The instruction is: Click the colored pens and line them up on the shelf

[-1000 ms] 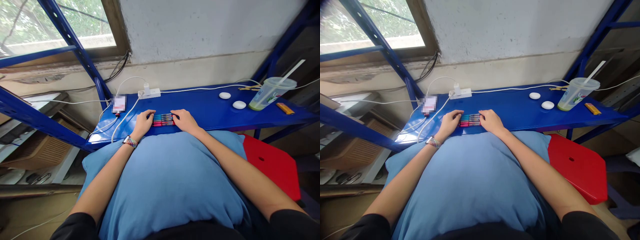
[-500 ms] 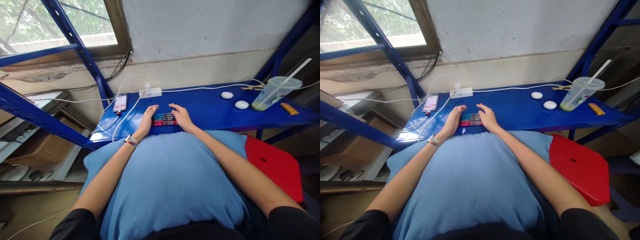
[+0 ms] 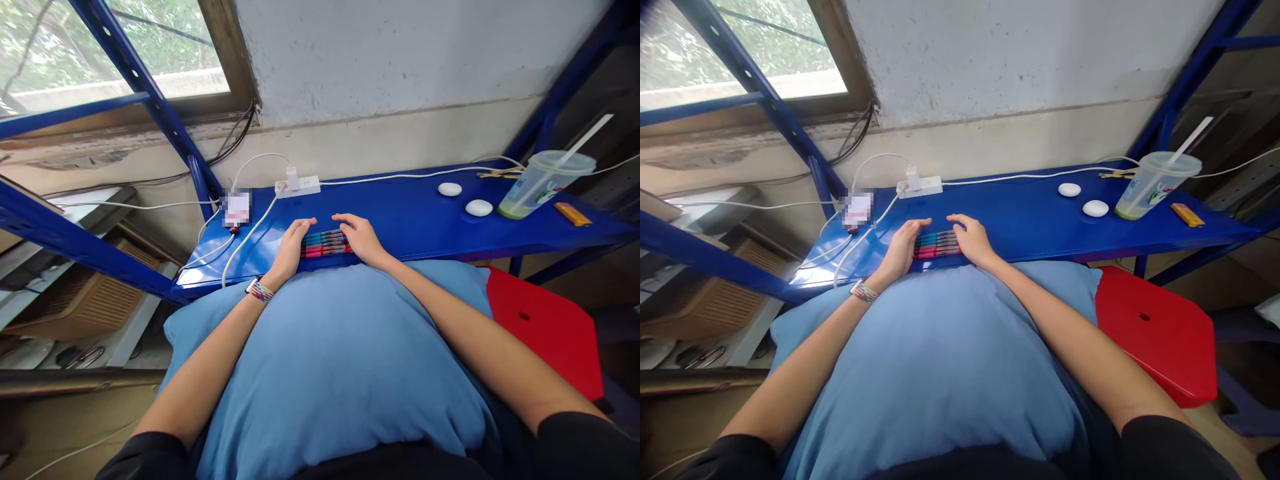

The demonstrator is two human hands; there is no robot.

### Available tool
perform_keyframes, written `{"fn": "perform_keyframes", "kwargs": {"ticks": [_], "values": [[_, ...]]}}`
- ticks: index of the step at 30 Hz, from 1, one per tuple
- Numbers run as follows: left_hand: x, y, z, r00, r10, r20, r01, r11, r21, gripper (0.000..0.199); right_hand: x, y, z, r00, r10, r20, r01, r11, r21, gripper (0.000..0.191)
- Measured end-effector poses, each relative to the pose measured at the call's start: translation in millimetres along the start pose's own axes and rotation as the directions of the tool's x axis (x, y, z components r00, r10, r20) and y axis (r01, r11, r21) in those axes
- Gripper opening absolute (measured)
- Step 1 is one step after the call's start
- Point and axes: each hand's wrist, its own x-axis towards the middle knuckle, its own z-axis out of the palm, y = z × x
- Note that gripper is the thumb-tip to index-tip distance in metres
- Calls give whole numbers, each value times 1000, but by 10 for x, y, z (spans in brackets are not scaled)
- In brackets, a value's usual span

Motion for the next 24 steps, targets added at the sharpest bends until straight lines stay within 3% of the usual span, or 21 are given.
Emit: {"fn": "perform_keyframes", "kwargs": {"ticks": [5, 12, 24], "values": [[-52, 130, -41, 1000, 21, -6, -20, 994, 103, 26, -104, -126, -88, 997, -78, -8, 76, 988, -135, 24], [-71, 209, -92, 996, 16, -82, -2, 986, 168, 25, -269, -278, -227, 920, -319, 227, 362, 914, -182, 14], [-60, 176, -86, 997, 31, -73, -16, 980, 198, 24, -244, -207, -297, 858, -371, 356, 473, 841, -262, 10]]}}
